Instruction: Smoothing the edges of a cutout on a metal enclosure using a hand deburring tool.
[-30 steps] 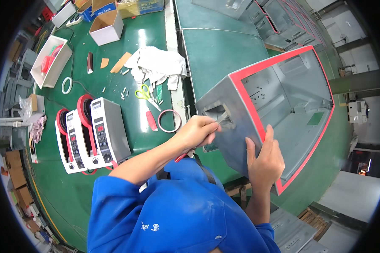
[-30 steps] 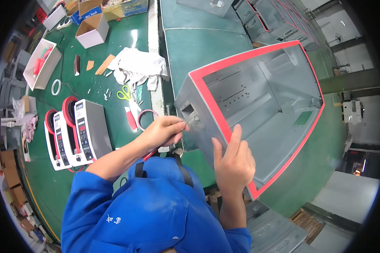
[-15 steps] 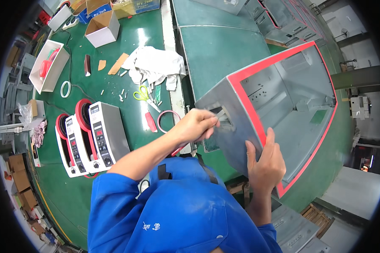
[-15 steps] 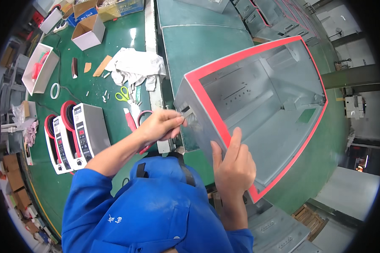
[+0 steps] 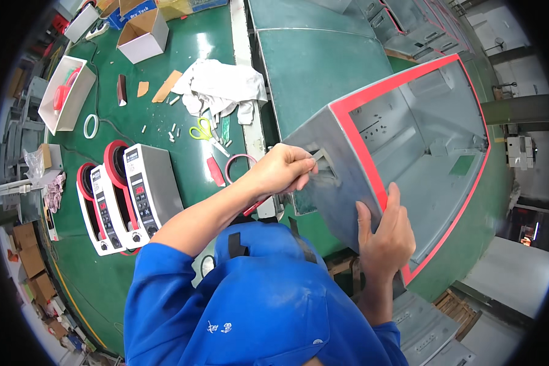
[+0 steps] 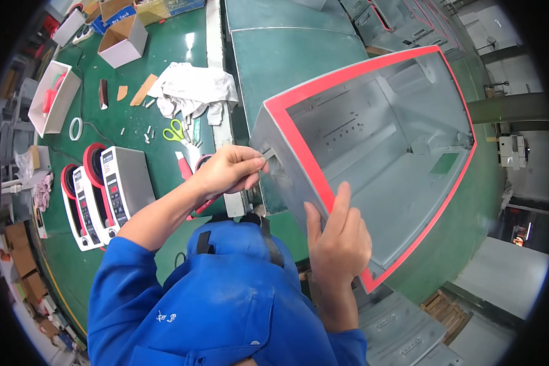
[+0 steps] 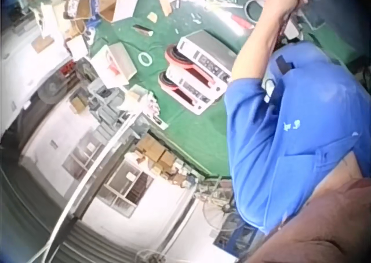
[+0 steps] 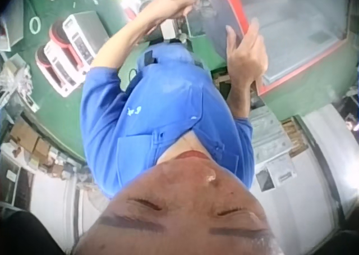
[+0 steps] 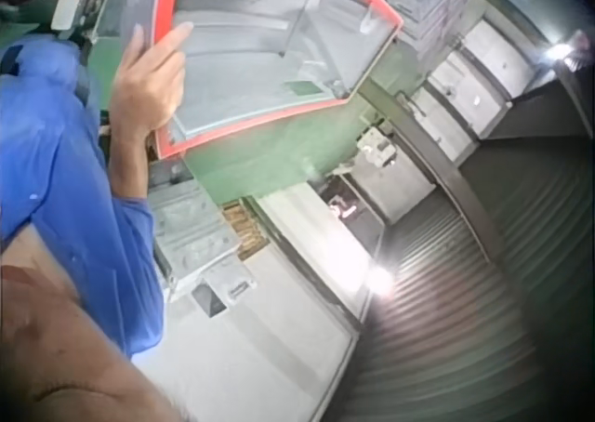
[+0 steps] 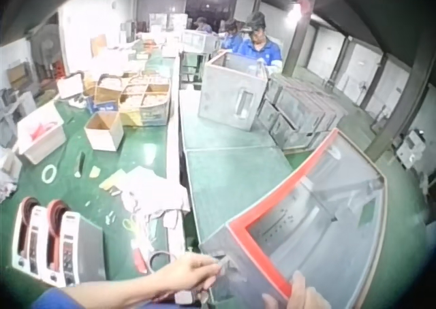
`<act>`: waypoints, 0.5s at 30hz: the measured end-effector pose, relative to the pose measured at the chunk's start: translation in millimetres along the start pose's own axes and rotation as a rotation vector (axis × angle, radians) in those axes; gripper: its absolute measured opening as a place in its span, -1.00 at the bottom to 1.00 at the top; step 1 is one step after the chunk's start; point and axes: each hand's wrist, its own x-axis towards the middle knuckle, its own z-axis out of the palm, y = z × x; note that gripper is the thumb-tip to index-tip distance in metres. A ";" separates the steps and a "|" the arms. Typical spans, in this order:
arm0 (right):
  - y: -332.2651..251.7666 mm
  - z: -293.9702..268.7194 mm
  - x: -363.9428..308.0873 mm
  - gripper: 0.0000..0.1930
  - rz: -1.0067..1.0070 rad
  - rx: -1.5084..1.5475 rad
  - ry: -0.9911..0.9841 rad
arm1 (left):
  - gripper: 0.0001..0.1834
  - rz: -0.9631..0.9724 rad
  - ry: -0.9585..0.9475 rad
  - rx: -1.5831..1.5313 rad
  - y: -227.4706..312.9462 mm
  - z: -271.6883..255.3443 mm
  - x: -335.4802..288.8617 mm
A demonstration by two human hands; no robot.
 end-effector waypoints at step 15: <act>0.4 1.7 -0.9 -0.47 -0.013 -0.027 0.018 | -0.78 -0.021 -0.035 0.007 -0.1 -5.7 2.2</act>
